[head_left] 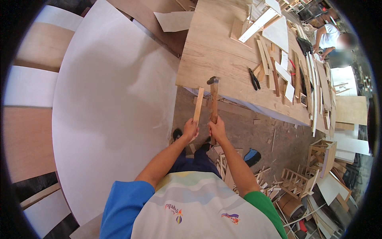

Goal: The person assembles a small wooden structure by hammering a thin piece of wood into another and using pliers to pull out or adjust small fasteners.

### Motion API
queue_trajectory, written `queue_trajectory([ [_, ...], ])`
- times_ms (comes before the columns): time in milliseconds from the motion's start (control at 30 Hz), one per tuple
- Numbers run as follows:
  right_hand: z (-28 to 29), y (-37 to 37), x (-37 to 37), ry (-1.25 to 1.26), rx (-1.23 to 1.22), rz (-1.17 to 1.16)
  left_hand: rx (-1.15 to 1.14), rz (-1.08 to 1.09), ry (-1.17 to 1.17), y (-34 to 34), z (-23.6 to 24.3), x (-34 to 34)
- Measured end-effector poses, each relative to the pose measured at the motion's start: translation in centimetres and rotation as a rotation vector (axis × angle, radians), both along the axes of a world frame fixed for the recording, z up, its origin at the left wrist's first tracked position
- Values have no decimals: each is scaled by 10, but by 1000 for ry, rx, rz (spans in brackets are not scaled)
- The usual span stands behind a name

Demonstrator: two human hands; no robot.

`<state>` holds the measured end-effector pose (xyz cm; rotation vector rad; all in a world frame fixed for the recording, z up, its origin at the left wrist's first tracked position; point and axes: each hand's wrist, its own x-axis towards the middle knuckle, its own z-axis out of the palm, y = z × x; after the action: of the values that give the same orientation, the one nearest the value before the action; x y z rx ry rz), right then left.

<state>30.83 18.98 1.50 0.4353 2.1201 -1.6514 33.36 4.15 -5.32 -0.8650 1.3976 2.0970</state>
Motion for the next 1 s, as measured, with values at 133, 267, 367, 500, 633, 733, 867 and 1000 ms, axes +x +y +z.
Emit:
queue_trajectory([
  [133, -7, 1, 3, -35, -16, -9, -37, -43, -1, 2, 0, 0],
  [267, 0, 0, 7, -18, -131, -76, -30, -35, -15, -2, 5, 0],
  [367, -4, -1, 7, -49, -125, -54, -7, -4, -12, 0, -4, 0],
  [500, 2, 5, 2, -84, -28, 28, 12, -10, 0, -3, -3, -1],
  [633, 6, 0, 10, -63, -27, -8, -31, -17, -37, -6, -1, 0],
  [733, -15, 8, 13, -16, 103, 44, -10, -20, -54, -4, 6, 1],
  [867, -20, 9, 12, 102, 146, 17, -8, -11, -78, -5, 1, -4],
  [1000, -55, 24, 11, 205, 191, 101, 13, -22, -71, -6, 6, -3],
])
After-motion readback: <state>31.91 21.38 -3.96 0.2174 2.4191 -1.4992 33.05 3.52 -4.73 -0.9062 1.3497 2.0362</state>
